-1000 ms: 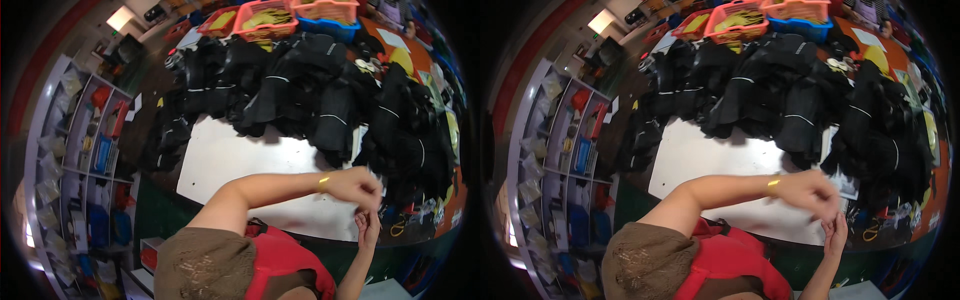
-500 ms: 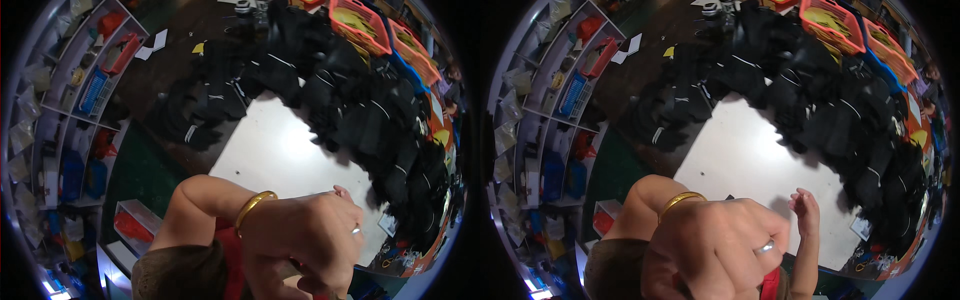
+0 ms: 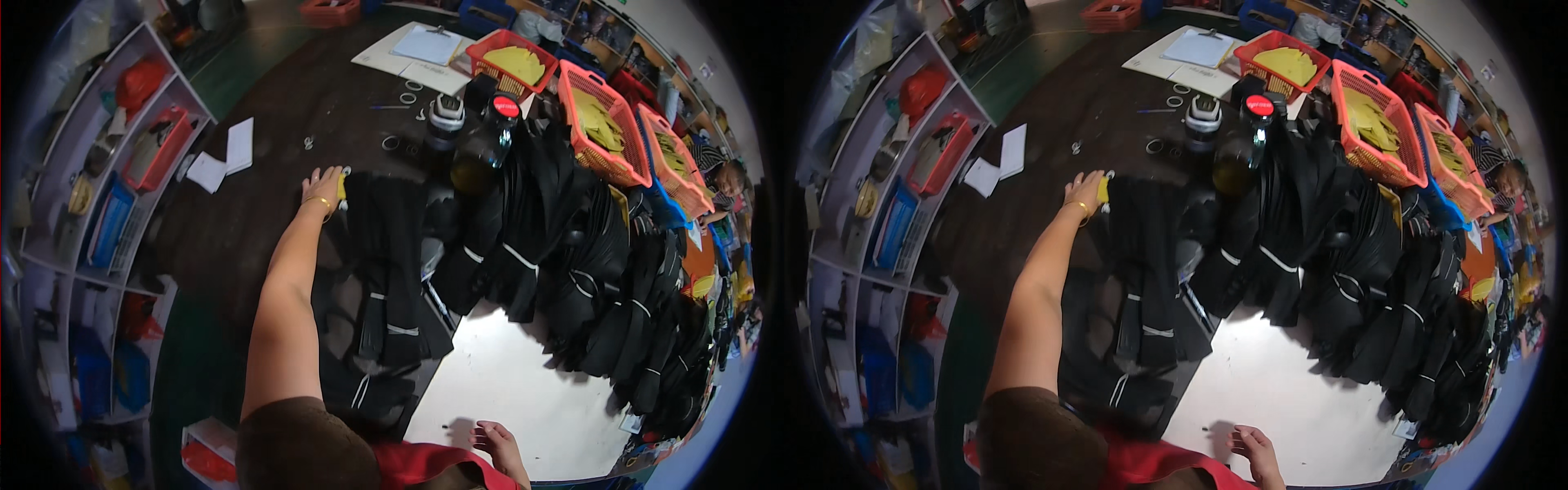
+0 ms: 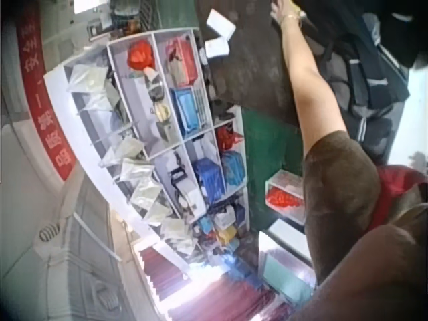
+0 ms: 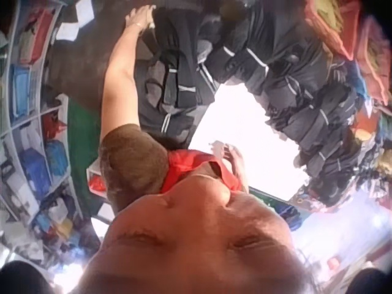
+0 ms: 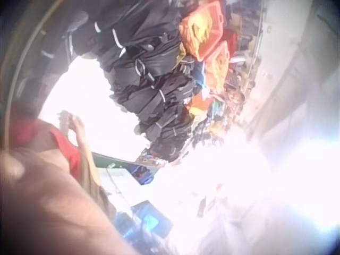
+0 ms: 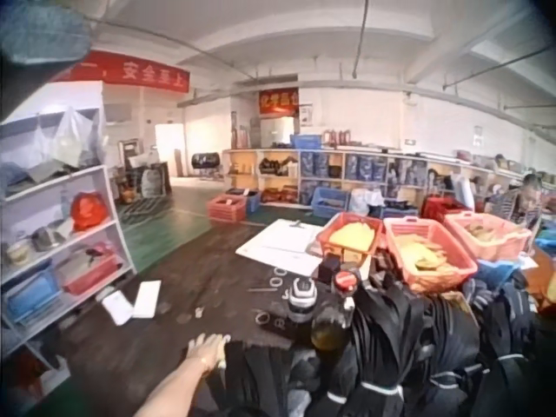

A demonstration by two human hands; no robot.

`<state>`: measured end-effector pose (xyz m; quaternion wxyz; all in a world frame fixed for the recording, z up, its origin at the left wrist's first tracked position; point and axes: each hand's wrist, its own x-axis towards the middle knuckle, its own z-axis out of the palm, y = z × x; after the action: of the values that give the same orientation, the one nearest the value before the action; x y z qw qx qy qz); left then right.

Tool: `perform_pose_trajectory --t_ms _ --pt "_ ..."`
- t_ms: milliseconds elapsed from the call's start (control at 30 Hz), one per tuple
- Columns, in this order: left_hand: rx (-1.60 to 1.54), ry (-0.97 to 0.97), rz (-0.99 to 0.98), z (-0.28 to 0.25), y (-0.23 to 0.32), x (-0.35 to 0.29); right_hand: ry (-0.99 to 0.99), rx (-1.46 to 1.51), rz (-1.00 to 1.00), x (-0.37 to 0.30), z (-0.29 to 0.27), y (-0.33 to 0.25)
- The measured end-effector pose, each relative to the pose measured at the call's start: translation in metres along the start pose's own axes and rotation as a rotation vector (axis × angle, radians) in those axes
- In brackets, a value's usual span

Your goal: Organizing and counting stacks of black shoe components and recording the tally in a logbook.

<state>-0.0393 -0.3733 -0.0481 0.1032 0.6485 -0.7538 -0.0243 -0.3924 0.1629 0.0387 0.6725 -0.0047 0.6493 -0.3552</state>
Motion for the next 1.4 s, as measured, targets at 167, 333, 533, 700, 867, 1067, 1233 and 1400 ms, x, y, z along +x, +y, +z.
perform_pose_trajectory --t_ms 167,333,533,700,867,1067,1233,1400 --pt "0.196 -0.403 0.032 -0.02 0.002 0.03 0.138 -0.262 -0.186 0.009 0.015 -0.024" --pt "0.304 -0.517 -0.061 -0.038 -0.016 0.028 0.176 -0.215 -0.156 -0.002 0.024 -0.018" --pt "-0.334 0.096 -0.348 -0.066 -0.08 -0.006 0.004 -0.291 -0.194 -0.012 0.024 0.011" --pt "-1.481 -0.391 -0.136 -0.122 0.07 -0.179 -0.14 -0.249 -0.285 -0.004 0.038 0.009" --pt "-1.448 -0.818 -0.176 -0.085 0.181 -0.394 -0.313 -0.06 -0.43 0.005 0.052 0.009" --pt "-1.189 -0.954 0.001 -0.082 0.209 -0.45 -0.134 0.083 -0.362 0.015 -0.004 0.028" --pt "-0.992 -0.775 -0.016 -0.079 0.196 -0.436 0.479 -0.992 -0.529 0.032 -0.064 0.02" --pt "-0.89 -0.654 0.199 -0.088 0.221 -0.426 0.444 -0.485 -0.579 0.023 -0.118 0.025"
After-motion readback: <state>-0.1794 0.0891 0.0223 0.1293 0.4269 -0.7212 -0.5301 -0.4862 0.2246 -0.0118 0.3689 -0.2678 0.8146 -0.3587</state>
